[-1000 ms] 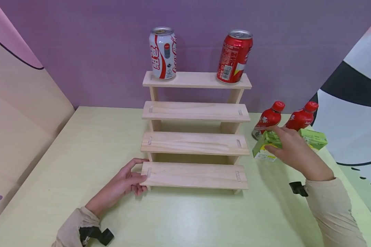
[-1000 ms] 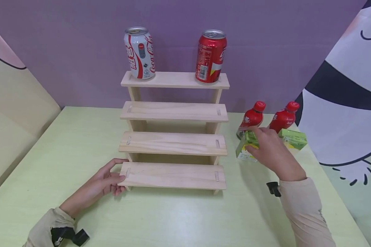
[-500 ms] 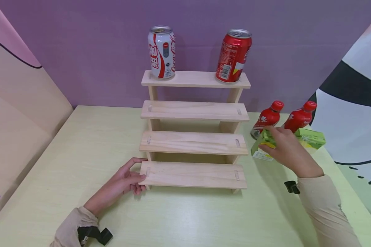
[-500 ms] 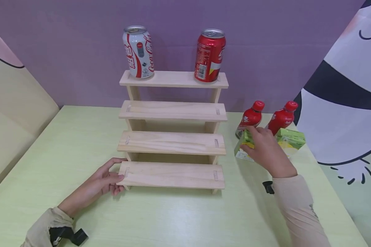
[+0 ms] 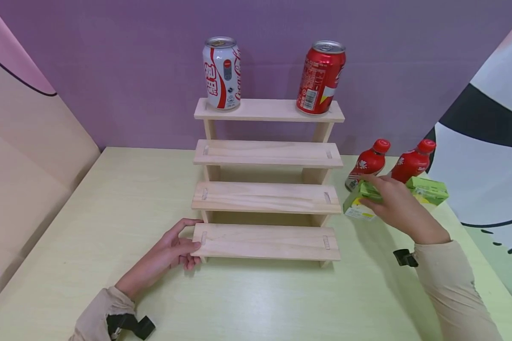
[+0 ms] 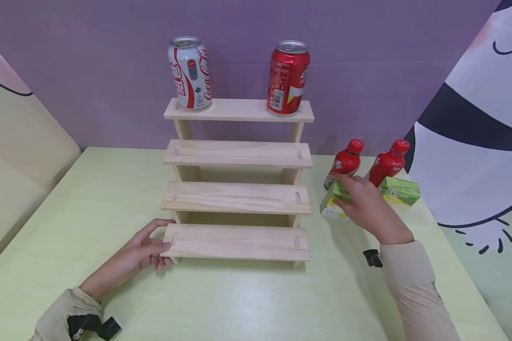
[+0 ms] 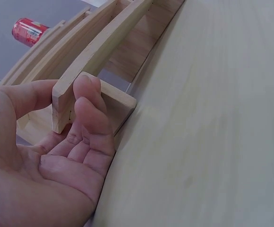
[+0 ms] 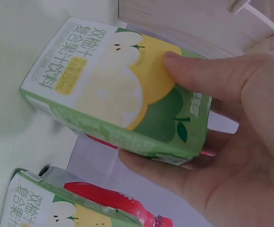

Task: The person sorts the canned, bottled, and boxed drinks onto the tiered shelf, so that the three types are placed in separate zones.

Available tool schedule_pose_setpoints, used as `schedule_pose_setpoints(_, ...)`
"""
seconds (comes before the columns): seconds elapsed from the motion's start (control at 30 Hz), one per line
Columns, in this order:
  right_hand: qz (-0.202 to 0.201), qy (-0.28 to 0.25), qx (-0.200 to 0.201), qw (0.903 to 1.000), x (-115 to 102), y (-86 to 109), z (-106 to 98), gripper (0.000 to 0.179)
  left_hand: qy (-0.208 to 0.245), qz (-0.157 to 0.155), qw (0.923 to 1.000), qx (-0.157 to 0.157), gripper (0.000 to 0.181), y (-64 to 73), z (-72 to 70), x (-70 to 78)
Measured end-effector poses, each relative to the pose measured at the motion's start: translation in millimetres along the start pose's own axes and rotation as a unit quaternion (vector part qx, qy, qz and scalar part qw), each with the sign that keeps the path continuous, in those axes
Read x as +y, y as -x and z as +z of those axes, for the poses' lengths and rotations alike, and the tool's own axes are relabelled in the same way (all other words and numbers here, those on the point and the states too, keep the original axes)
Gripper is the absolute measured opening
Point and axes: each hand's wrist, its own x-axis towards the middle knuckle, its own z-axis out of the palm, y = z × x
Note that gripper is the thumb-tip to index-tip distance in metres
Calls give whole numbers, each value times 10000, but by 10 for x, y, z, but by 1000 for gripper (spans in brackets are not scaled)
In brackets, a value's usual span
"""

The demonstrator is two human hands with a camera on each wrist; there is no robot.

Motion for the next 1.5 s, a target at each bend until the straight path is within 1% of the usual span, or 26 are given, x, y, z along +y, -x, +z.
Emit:
schedule_pose_setpoints(0.13,-277,-118,1,9995,-26,9,-22,63,8,5,10000,-10,52,0,3,-1)
schedule_pose_setpoints(0.33,-482,-175,-10,9987,-88,21,-53,64,-10,12,10000,-42,51,-2,10,-4)
schedule_pose_setpoints(0.53,-416,-259,159,9987,-214,59,-125,65,-10,-16,10000,-35,51,-11,20,10)
schedule_pose_setpoints(0.63,-431,-334,347,9979,-292,84,-168,62,-6,-17,10000,-48,51,-15,25,19)
schedule_pose_setpoints(0.73,-581,-376,630,9956,-367,110,-207,58,-11,-14,10000,-63,51,-18,25,22)
schedule_pose_setpoints(0.83,-715,-387,848,9931,-437,138,-243,58,-21,-10,10000,-71,51,-18,19,16)
schedule_pose_setpoints(1.03,-895,-261,1094,9896,-543,167,-304,60,-52,-17,10000,-32,52,4,-7,0)
schedule_pose_setpoints(1.17,-973,-185,1232,9874,-579,152,-356,61,-15,-11,10000,-28,52,22,-22,0)
schedule_pose_setpoints(1.37,-1104,-128,1590,9810,-607,119,-492,63,42,-5,10000,-43,52,17,-30,-7)
schedule_pose_setpoints(1.5,-1154,-90,1772,9773,-665,146,-582,62,26,7,10000,-60,52,2,-26,-15)
